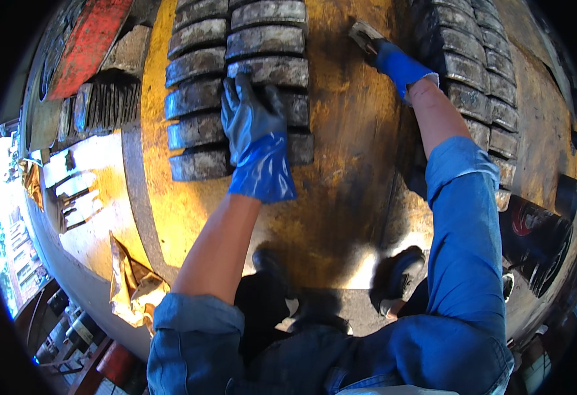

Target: The person uses a hook tool to remove material from the center of a circular metal mold and then uses a scraper and trowel to clean the surfaces of numerous metal ingots arranged in rows on the floor.

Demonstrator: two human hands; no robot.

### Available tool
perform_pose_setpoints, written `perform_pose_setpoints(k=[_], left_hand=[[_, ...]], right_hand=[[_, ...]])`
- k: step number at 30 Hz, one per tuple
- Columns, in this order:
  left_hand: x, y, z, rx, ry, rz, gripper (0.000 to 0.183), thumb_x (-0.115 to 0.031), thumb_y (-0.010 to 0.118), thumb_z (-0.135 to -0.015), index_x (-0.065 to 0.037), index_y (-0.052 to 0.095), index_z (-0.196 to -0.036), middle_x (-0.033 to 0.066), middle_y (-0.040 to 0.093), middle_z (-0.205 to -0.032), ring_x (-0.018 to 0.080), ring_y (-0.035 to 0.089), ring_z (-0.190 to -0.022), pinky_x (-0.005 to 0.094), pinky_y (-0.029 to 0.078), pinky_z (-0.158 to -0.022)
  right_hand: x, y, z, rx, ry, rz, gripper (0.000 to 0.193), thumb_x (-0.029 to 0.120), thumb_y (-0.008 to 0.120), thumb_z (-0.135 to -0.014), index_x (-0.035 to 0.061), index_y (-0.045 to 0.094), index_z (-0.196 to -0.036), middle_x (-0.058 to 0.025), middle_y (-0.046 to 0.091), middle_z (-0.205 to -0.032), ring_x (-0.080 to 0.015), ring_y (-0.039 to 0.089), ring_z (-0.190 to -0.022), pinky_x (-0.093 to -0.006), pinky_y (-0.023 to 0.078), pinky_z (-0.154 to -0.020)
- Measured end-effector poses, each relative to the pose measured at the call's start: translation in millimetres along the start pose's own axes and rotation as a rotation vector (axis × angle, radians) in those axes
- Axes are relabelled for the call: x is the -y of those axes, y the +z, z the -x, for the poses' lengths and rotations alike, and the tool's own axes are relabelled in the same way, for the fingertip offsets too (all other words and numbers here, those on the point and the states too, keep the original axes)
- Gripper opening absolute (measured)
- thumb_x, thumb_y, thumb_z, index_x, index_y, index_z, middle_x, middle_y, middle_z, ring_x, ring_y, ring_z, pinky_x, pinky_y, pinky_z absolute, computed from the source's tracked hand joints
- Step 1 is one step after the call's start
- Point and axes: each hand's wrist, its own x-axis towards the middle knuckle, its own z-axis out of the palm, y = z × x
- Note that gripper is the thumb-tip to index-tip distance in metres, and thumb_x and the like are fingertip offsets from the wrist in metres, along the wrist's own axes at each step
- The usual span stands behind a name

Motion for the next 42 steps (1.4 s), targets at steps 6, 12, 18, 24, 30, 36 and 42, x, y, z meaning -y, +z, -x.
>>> perform_pose_setpoints(k=[6,12,18,24,30,36,42], left_hand=[[-4,-1,1,-0.029,-0.021,0.013,0.055,-0.038,0.054,-0.091,-0.002,0.049,-0.132,0.0308,0.054,-0.128,0.0487,0.051,-0.118,0.0525,0.042,-0.101],[-2,-10,5,0.011,-0.018,0.020,0.059,-0.035,0.050,-0.092,0.003,0.044,-0.136,0.0313,0.049,-0.136,0.0492,0.047,-0.126,0.0533,0.038,-0.107],[-9,4,6,0.015,0.003,0.042,0.060,-0.036,0.049,-0.092,0.003,0.044,-0.137,0.0307,0.049,-0.137,0.0481,0.045,-0.129,0.0535,0.036,-0.110],[-8,-2,8,0.009,0.003,0.048,0.061,-0.037,0.050,-0.091,0.000,0.043,-0.139,0.0302,0.047,-0.139,0.0481,0.043,-0.130,0.0530,0.036,-0.110],[-10,2,4,0.019,-0.005,0.064,0.065,-0.040,0.050,-0.090,-0.001,0.042,-0.141,0.0304,0.044,-0.143,0.0490,0.042,-0.132,0.0532,0.035,-0.111],[16,-2,12,0.016,-0.053,0.017,0.065,-0.042,0.051,-0.090,-0.003,0.042,-0.142,0.0303,0.043,-0.144,0.0489,0.041,-0.133,0.0539,0.035,-0.111],[-7,10,8,-0.059,0.005,0.050,0.059,-0.044,0.054,-0.089,-0.008,0.049,-0.135,0.0285,0.049,-0.138,0.0489,0.049,-0.124,0.0556,0.042,-0.103]], right_hand=[[35,27,51,0.216,0.151,-0.403,0.031,0.011,0.058,-0.091,0.0065,0.063,-0.122,-0.0124,0.071,-0.095,-0.0205,0.064,-0.077,-0.0348,0.051,-0.066],[51,66,116,0.467,0.330,-0.632,0.024,0.020,0.057,-0.097,0.0089,0.066,-0.116,-0.0076,0.067,-0.084,-0.0154,0.058,-0.067,-0.0317,0.045,-0.059],[6,114,210,0.463,0.453,-1.050,0.023,0.031,0.059,-0.098,0.0113,0.068,-0.104,-0.0031,0.059,-0.068,-0.0130,0.051,-0.056,-0.0298,0.037,-0.048],[64,87,287,0.600,0.459,-0.284,0.027,0.036,0.062,-0.095,0.0108,0.069,-0.104,-0.0076,0.068,-0.087,-0.0169,0.059,-0.073,-0.0339,0.047,-0.064],[41,118,349,0.315,0.528,-0.644,0.026,0.030,0.067,-0.091,0.0080,0.068,-0.104,-0.0058,0.067,-0.093,-0.0161,0.061,-0.078,-0.0312,0.049,-0.065],[51,53,255,0.062,0.267,-0.023,0.030,0.016,0.046,-0.099,0.0095,0.061,-0.124,-0.0120,0.070,-0.108,-0.0245,0.064,-0.084,-0.0348,0.052,-0.075],[-8,95,272,0.139,0.227,0.115,0.034,0.023,0.045,-0.099,0.0115,0.056,-0.128,-0.0203,0.067,-0.114,-0.0382,0.066,-0.102,-0.0480,0.052,-0.087]])
